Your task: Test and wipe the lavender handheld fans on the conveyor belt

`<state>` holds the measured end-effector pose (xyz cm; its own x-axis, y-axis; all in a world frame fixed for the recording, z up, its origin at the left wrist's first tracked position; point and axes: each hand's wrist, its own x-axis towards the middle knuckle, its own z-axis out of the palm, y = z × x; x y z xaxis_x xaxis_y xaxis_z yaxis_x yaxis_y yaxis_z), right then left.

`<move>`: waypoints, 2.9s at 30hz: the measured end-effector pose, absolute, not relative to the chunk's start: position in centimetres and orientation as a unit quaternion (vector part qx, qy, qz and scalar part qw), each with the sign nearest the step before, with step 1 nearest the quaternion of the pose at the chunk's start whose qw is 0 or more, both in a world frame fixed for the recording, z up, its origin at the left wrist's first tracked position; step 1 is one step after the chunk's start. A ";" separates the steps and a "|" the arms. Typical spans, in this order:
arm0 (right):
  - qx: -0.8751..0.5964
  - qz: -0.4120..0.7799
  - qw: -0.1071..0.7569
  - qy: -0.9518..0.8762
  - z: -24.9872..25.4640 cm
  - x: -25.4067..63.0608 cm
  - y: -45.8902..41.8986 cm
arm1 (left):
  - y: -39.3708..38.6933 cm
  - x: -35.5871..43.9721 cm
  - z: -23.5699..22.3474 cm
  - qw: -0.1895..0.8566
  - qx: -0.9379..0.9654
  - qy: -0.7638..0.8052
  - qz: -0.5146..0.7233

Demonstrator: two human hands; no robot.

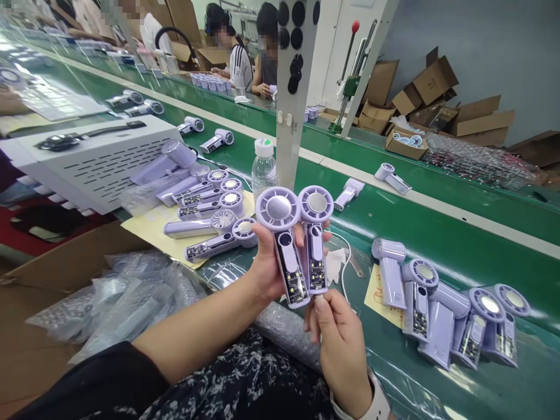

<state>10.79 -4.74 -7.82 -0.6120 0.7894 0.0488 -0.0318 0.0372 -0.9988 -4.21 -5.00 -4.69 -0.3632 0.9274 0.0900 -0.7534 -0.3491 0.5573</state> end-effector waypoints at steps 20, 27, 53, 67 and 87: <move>-0.312 0.625 0.309 -0.645 -9.3 9.9 -5.0 | -5.7 -4.3 -6.5 0.477 0.227 0.259 0.808; -0.276 0.394 0.256 -0.838 -8.4 10.5 -1.2 | -7.0 -7.4 -5.0 0.416 0.155 0.348 0.825; -0.269 0.660 0.318 -0.625 -4.1 10.0 1.6 | -8.8 -2.6 -7.8 0.715 0.222 0.227 0.623; -0.045 0.584 0.021 -0.811 1.1 9.4 7.4 | -8.6 -2.5 -8.5 0.828 0.186 0.135 0.511; -0.336 0.434 0.222 -0.806 -4.4 6.0 8.7 | -9.7 -6.1 -7.2 0.696 0.253 0.183 0.647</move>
